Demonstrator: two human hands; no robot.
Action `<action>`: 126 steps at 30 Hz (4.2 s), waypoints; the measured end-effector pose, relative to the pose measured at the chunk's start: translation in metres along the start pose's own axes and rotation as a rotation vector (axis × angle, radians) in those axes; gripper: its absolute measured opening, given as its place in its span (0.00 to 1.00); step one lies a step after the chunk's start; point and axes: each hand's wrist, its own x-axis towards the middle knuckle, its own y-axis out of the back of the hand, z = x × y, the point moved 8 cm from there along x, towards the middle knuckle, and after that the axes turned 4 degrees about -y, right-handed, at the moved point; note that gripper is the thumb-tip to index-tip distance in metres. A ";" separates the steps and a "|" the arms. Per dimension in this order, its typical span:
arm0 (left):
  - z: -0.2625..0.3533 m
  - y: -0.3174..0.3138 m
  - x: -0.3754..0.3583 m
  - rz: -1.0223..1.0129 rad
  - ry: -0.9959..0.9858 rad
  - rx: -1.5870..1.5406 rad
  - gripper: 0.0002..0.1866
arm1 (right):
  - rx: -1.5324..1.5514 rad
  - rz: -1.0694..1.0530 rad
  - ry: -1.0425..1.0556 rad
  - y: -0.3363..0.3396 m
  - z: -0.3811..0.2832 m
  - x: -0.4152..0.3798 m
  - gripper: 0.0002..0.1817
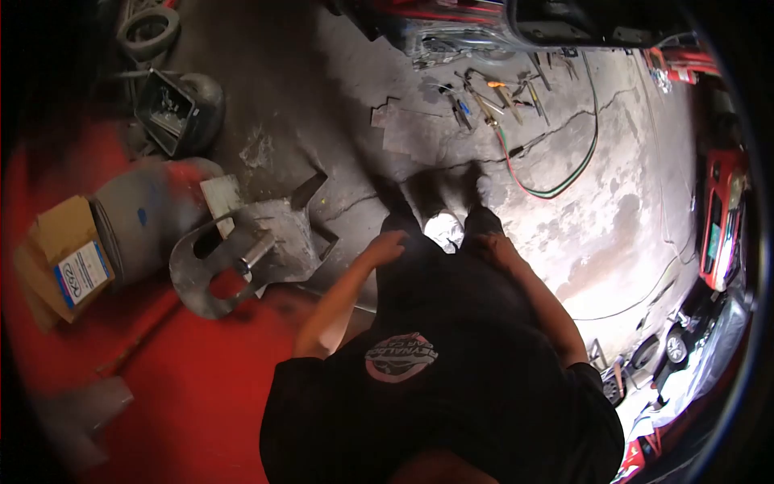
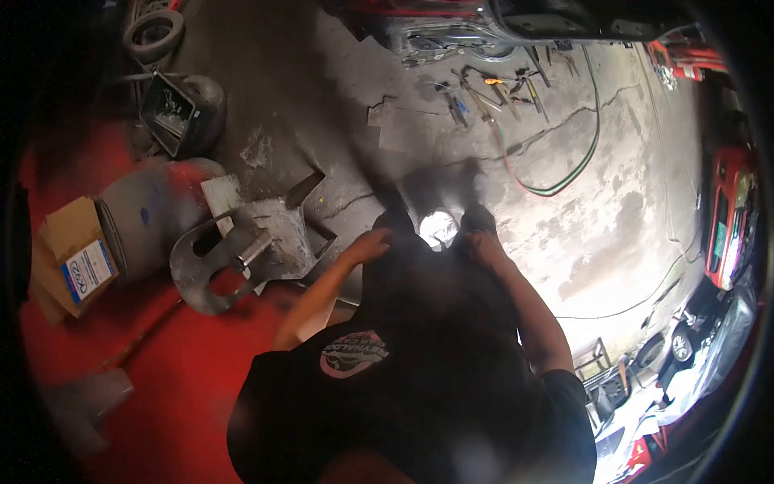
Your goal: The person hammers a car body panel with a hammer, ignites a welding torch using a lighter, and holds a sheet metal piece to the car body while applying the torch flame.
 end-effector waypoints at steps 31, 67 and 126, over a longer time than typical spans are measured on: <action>-0.086 0.109 0.261 -0.020 -0.150 0.842 0.18 | 0.364 0.334 0.231 0.021 0.240 0.387 0.18; -0.003 -0.242 0.291 0.185 -0.886 0.420 0.22 | 0.312 0.267 0.580 0.044 0.142 0.260 0.26; -0.116 -0.020 0.342 -0.071 -0.372 0.986 0.15 | -0.054 0.134 0.631 0.057 0.066 0.408 0.19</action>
